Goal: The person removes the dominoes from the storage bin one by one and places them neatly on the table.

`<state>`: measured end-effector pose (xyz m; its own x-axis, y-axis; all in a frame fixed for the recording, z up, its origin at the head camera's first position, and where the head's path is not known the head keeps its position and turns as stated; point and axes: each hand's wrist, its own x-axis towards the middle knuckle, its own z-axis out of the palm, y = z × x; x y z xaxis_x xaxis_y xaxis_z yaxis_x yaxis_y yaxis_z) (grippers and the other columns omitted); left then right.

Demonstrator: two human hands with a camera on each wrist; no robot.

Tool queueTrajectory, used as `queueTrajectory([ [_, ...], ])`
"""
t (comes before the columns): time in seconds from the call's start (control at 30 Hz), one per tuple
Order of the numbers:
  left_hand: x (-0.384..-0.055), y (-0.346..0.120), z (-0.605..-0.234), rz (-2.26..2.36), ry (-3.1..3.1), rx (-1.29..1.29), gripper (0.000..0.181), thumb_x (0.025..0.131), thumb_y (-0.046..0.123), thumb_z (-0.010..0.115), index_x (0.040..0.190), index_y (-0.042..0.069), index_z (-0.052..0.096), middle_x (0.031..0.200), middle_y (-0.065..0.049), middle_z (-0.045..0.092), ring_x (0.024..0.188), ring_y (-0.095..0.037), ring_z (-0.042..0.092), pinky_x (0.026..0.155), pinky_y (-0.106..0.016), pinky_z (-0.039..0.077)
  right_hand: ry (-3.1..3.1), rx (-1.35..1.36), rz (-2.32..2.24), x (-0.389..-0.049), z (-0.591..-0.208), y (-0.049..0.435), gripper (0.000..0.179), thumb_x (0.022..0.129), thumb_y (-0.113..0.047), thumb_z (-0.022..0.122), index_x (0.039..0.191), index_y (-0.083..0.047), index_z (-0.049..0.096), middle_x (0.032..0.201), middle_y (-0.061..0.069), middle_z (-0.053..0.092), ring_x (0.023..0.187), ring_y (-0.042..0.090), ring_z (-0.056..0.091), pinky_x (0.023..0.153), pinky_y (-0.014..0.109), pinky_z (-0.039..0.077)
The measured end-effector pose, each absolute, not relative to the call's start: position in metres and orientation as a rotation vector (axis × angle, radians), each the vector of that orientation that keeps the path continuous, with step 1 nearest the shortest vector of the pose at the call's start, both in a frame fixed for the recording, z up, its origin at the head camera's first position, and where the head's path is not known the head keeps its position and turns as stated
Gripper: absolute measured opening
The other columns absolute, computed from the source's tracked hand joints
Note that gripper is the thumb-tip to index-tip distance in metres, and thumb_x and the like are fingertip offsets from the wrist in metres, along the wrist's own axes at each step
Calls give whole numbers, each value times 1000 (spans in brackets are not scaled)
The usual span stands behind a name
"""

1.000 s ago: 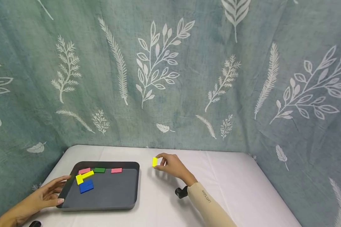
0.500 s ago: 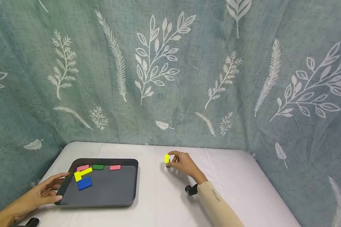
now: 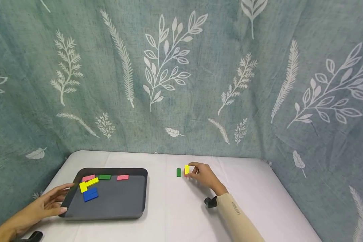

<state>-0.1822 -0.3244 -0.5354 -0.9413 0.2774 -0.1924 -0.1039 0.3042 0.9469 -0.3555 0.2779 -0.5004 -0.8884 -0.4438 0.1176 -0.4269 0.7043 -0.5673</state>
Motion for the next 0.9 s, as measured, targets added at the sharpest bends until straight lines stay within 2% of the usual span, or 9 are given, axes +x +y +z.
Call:
queueTrajectory([
  [0.2, -183, -323, -534, 1675, 2256, 148, 80, 100, 18, 68, 164, 17, 20, 159, -19, 27, 129, -28, 38, 93, -43, 48, 2887, -672, -917, -358, -503, 289, 45, 93, -17, 78, 135, -5, 65, 80, -3, 66, 64, 13, 56, 59, 28, 47],
  [0.4, -181, -323, -534, 1675, 2267, 146, 79, 100, 18, 68, 163, 18, 22, 154, -21, 34, 123, -20, 47, 91, -40, 51, 2878, -602, -900, -362, -512, 299, 44, 95, -17, 76, 136, -5, 64, 82, -1, 66, 60, 12, 57, 57, 28, 48],
  [0.67, -182, -322, -534, 1688, 2240, 99, 82, 99, 20, 70, 164, 18, 20, 157, -20, 30, 130, -32, 40, 92, -43, 49, 2893, -585, -891, -365, -517, 303, 43, 95, -15, 76, 134, -2, 65, 78, -3, 64, 60, 12, 54, 57, 28, 45],
  [0.9, -182, -322, -534, 1698, 2245, 130, 80, 99, 18, 69, 164, 18, 21, 154, -21, 33, 127, -29, 43, 91, -42, 51, 2871, -533, -912, -366, -520, 302, 44, 94, -17, 77, 134, -3, 64, 76, -2, 63, 60, 13, 54, 58, 28, 45],
])
